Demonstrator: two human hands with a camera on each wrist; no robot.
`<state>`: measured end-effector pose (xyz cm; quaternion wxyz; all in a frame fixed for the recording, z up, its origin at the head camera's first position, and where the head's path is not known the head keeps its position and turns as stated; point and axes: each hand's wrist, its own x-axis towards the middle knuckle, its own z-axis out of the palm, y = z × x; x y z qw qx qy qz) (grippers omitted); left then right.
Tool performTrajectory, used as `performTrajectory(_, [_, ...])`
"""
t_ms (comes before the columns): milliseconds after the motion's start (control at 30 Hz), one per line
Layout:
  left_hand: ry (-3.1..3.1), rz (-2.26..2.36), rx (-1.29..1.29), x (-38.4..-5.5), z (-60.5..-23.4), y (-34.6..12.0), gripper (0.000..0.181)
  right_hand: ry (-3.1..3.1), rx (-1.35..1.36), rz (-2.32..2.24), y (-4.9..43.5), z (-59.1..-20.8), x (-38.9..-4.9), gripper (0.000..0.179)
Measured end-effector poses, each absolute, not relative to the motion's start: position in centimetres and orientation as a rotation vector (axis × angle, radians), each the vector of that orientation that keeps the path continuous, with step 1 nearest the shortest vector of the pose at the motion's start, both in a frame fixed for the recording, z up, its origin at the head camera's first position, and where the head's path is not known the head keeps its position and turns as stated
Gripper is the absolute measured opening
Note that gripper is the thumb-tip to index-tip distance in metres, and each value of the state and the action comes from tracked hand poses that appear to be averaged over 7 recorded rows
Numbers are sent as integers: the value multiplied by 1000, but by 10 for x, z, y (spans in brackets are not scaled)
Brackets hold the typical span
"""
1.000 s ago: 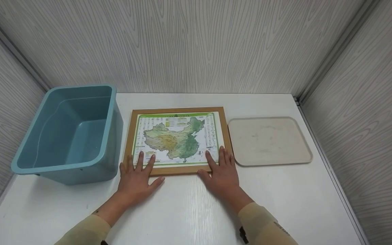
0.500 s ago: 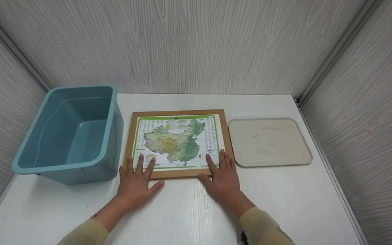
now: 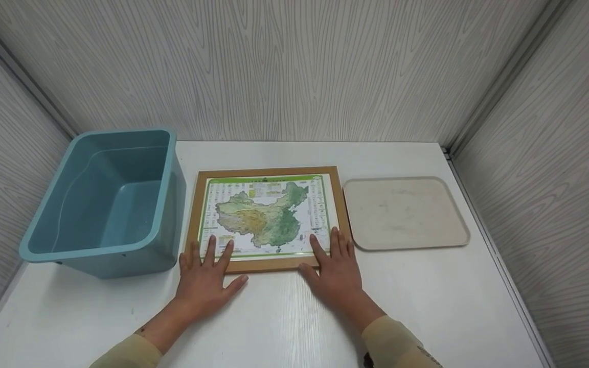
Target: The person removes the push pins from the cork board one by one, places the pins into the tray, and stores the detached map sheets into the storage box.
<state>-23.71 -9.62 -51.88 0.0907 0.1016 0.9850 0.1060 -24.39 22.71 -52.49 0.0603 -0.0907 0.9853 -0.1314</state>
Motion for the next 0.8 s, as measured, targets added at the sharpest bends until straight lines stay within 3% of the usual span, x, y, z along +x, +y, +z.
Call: performTrajectory(800, [2875,350,311,-242,-505,-101,94,2970,-285,-383,225,-512,-245,77])
